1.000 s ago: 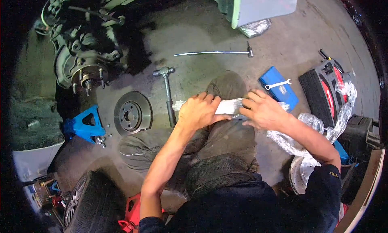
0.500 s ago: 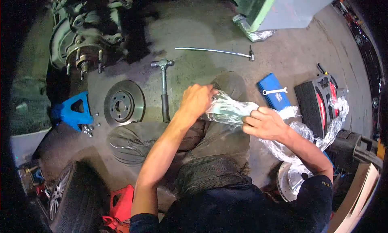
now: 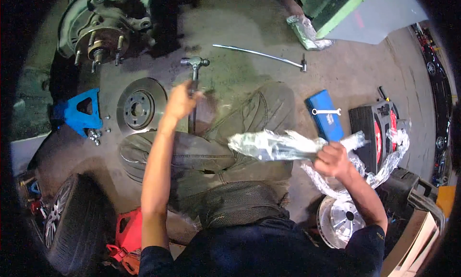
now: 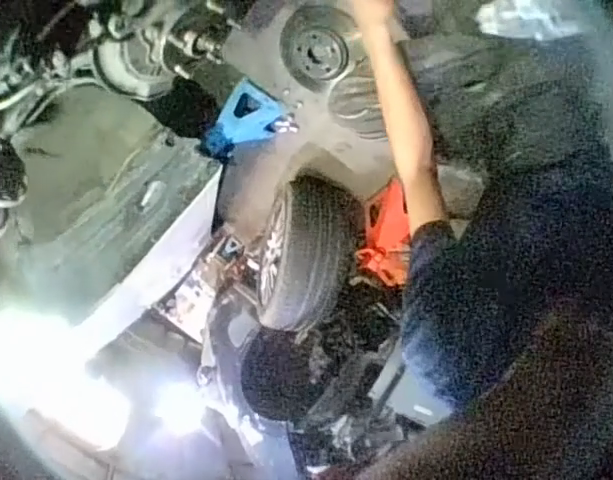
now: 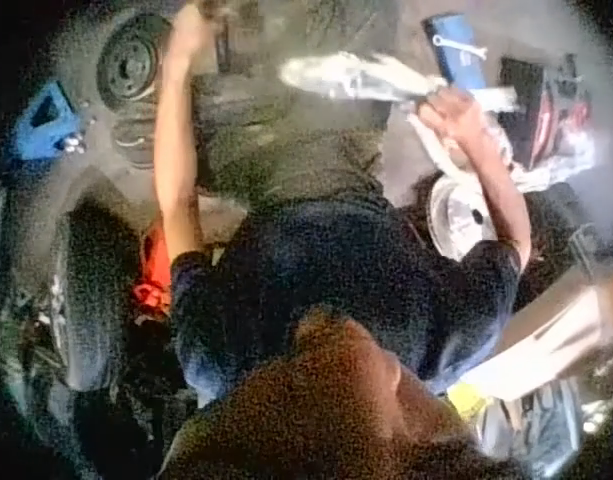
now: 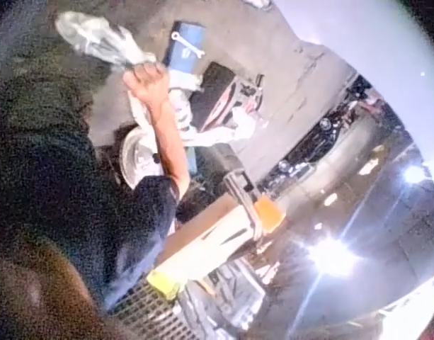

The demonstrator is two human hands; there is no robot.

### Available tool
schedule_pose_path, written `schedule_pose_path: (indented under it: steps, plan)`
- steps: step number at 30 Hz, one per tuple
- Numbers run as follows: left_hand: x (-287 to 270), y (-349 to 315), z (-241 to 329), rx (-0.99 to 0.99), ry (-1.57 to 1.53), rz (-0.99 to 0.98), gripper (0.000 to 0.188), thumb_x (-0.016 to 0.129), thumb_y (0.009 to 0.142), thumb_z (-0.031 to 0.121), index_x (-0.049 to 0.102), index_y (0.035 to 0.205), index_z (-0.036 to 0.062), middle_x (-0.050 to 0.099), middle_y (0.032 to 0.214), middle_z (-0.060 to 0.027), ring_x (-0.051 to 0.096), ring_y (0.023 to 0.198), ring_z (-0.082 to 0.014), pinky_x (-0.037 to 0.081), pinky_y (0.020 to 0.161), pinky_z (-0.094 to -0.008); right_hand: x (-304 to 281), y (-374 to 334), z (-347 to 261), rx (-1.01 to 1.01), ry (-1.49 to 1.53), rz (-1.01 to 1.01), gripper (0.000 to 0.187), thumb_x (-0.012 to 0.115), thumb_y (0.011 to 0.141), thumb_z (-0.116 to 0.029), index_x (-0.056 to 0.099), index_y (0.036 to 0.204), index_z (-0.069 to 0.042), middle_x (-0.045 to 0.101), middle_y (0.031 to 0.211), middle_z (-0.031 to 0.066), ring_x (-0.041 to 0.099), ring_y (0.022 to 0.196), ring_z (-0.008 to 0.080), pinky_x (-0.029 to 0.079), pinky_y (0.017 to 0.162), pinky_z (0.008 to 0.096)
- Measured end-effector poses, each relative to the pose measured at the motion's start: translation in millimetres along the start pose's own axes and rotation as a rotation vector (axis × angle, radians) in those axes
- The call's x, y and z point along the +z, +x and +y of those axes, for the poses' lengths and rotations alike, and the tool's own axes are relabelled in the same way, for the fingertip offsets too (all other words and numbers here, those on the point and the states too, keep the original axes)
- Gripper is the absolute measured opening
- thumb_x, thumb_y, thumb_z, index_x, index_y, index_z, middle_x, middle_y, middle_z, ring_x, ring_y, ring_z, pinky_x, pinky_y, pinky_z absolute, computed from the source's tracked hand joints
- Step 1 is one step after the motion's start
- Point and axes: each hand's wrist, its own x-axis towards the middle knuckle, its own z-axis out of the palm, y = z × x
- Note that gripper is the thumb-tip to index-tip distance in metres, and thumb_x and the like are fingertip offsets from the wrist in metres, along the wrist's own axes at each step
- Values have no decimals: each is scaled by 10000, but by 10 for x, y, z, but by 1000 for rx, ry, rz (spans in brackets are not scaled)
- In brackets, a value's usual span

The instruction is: Assemble a performance brake rotor and unpack new automotive parts.

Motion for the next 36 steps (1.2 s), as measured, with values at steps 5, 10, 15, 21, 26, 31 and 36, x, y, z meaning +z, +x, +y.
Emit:
schedule_pose_path:
  steps: [5, 10, 15, 21, 26, 31, 36]
  plan:
    - [387, -406, 1181, 694, -188, -179, 438, 729, 813, 310, 627, 1141, 39, 640, 1146, -134, 602, 1090, -314, 465, 950, -403, 308, 364, 78, 133, 70, 77, 466, 824, 717, -300, 408, 587, -135, 417, 529, -11, 450, 479, 148, 371, 435, 307]
    - [738, -774, 1533, 923, 150, -85, 334, 689, 772, 292, 617, 1002, 62, 611, 1066, -79, 585, 1010, -250, 461, 828, -374, 320, 810, -54, 452, 364, -59, 376, 817, 713, -351, 572, 737, -67, 545, 591, 85, 566, 546, 266, 448, 514, 395]
    - [838, -996, 1310, 864, 16, -44, 120, 614, 803, 140, 573, 893, 71, 600, 983, -61, 606, 911, -238, 489, 752, -354, 72, 835, 94, 139, 459, -389, 636, 852, 637, -366, 587, 1103, -24, 573, 1044, 154, 574, 997, 334, 484, 839, 422]
    - [502, -952, 1424, 342, -339, -295, 257, 643, 911, 237, 569, 991, 4, 615, 831, -183, 627, 755, -371, 483, 686, -421, 44, 717, 174, 452, 901, -404, 736, 881, 559, -280, 541, 1166, -39, 518, 1242, 156, 514, 1191, 352, 429, 993, 449]
    - [305, -1162, 1579, 302, -339, -425, 864, 900, 580, 442, 456, 1182, 10, 625, 854, -193, 646, 830, -374, 507, 764, -426, 205, 910, -19, 491, 1091, -391, 776, 919, 488, -296, 564, 1126, -30, 572, 1202, 149, 559, 1147, 340, 444, 967, 427]
    - [75, -1446, 1619, 199, -263, -241, 899, 936, 506, 408, 459, 1157, 12, 625, 943, -182, 645, 865, -362, 506, 768, -424, 288, 1246, -178, 346, 1169, -344, 776, 932, 454, -311, 583, 1078, -11, 592, 1133, 146, 577, 1100, 335, 453, 933, 419]
    - [-153, -1515, 1441, 20, -279, -258, 877, 950, 469, 297, 459, 1134, 3, 621, 951, -188, 635, 896, -357, 502, 787, -418, 425, 1638, -298, 324, 1123, -376, 766, 950, 404, -350, 568, 969, 0, 582, 968, 137, 597, 940, 317, 466, 815, 402]
